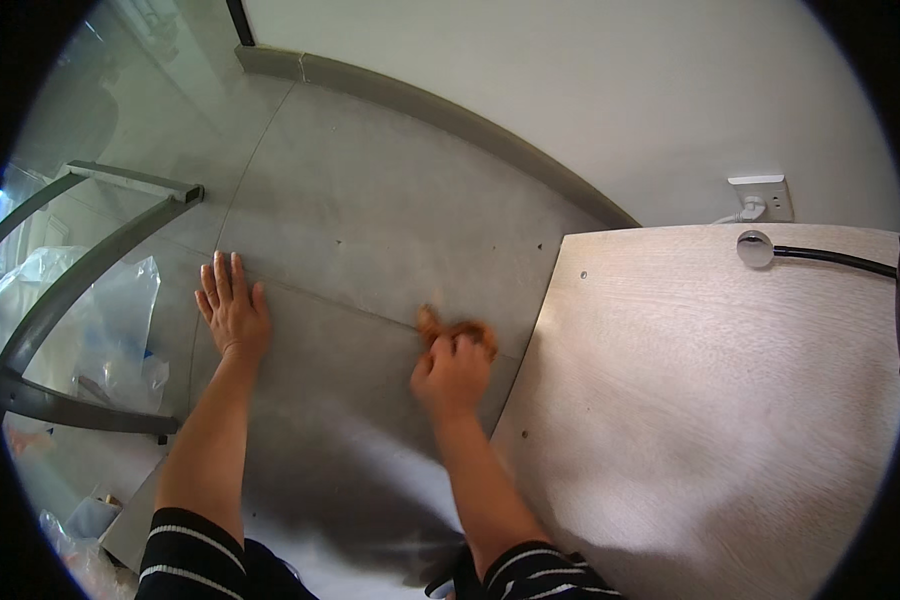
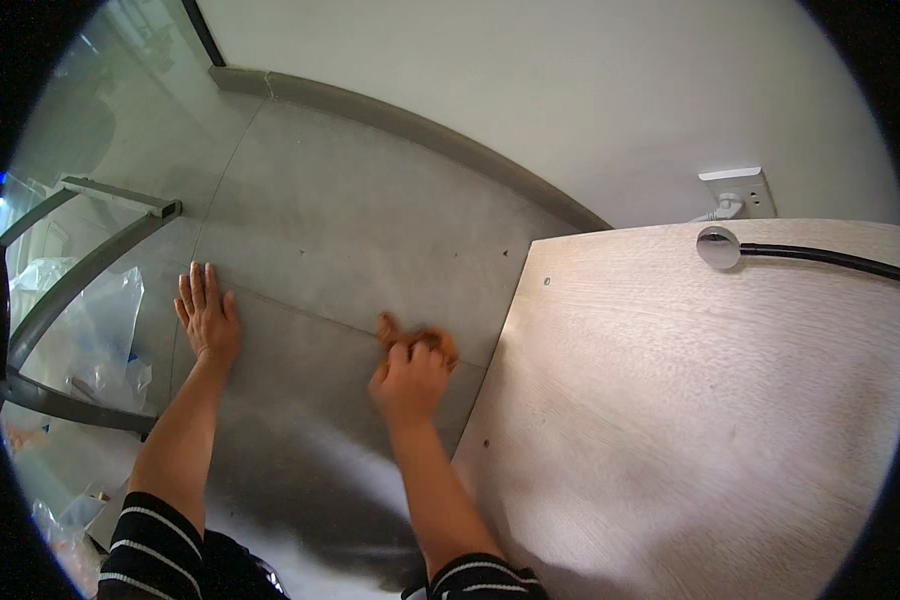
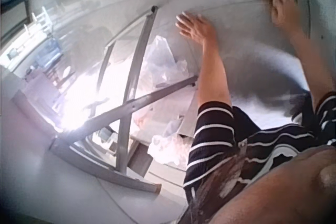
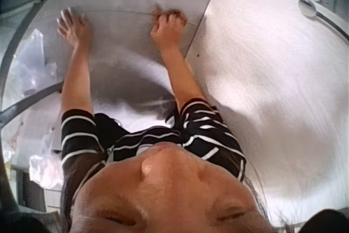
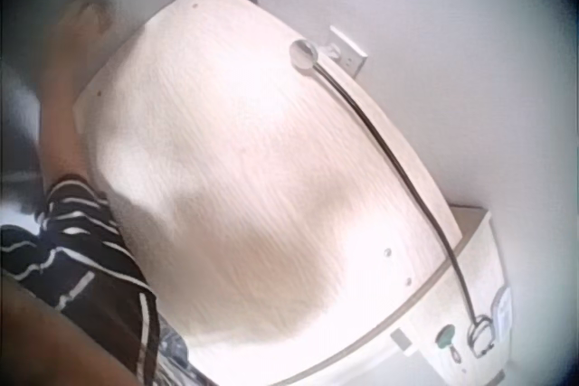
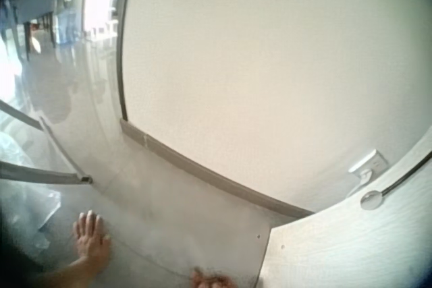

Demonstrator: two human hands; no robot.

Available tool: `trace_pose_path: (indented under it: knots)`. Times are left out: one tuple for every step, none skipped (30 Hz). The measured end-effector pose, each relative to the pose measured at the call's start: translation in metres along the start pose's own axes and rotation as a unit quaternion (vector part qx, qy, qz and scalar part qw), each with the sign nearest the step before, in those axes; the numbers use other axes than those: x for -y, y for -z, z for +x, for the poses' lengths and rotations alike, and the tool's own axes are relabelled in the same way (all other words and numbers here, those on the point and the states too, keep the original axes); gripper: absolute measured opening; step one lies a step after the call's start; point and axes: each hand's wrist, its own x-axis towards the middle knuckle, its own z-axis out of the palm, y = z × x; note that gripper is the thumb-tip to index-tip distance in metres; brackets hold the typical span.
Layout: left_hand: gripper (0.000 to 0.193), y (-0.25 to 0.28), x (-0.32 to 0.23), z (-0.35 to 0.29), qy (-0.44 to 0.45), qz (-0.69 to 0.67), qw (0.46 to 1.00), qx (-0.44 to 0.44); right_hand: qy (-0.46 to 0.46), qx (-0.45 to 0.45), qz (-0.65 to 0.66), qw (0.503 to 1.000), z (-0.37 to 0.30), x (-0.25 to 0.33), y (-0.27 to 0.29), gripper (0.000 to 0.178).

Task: The person cleans a tiled floor using a brown cloth, moving a green cardboard box and a white plastic jug to access areas underneath. They wipe the floor in multiple sections, including under a wooden board and near a metal frame, and place plastic bags into a white tote bag.

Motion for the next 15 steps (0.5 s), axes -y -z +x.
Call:
trace_pose_path:
  knots:
    - [0.060,0.000,-0.001,0.000,-0.002,0.000,1.000,-0.002,-0.006,-0.001,0.069,0.998,-0.009,0.003,0.005,0.010]
    - [0.060,0.000,-0.003,0.002,-0.004,-0.001,1.000,-0.006,-0.012,-0.005,0.137,0.991,-0.014,0.005,0.007,0.011]
    - [0.060,0.002,-0.002,0.001,-0.007,-0.005,1.000,-0.013,-0.018,-0.004,0.206,0.978,-0.016,0.011,0.014,0.013]
    - [0.060,0.006,0.000,0.001,-0.009,-0.009,1.000,-0.020,-0.058,-0.057,0.241,0.967,0.005,0.008,0.015,0.014]
    - [0.060,0.006,0.000,-0.001,-0.012,-0.014,1.000,-0.025,-0.041,-0.097,0.175,0.979,0.035,0.002,0.021,0.013]
    - [0.060,0.006,0.003,-0.001,-0.011,-0.012,1.000,-0.023,-0.024,-0.135,0.109,0.984,0.069,-0.008,0.021,0.013]
    - [0.060,0.005,0.001,-0.001,-0.011,-0.015,1.000,-0.021,-0.011,-0.145,0.053,0.988,0.108,-0.027,0.017,0.014]
    - [0.060,0.006,0.004,0.000,-0.008,-0.010,1.000,-0.022,0.013,-0.162,0.029,0.986,0.141,-0.040,0.011,0.023]
    - [0.059,0.005,-0.001,0.001,-0.012,-0.012,1.000,-0.023,-0.041,-0.094,-0.044,0.994,0.162,-0.070,-0.005,0.040]
    - [0.059,0.003,-0.008,0.002,-0.017,-0.015,0.999,-0.022,-0.115,0.002,-0.094,0.989,0.175,-0.089,-0.007,0.050]
    - [0.059,0.004,-0.007,0.003,-0.018,-0.011,1.000,-0.023,-0.186,0.100,-0.133,0.968,0.180,-0.090,-0.006,0.060]
    - [0.059,0.003,-0.006,0.004,-0.020,-0.012,0.999,-0.038,-0.198,0.098,-0.131,0.967,0.175,-0.089,-0.007,0.061]
    - [0.059,0.002,-0.006,0.005,-0.024,-0.015,0.998,-0.052,-0.211,0.095,-0.130,0.964,0.168,-0.085,-0.007,0.063]
    - [0.059,-0.001,-0.004,0.002,-0.028,-0.013,0.998,-0.062,-0.225,0.098,-0.127,0.961,0.154,-0.078,-0.010,0.064]
    - [0.059,-0.001,-0.002,0.002,-0.026,-0.006,0.998,-0.060,-0.222,0.069,-0.128,0.964,0.132,-0.070,-0.015,0.063]
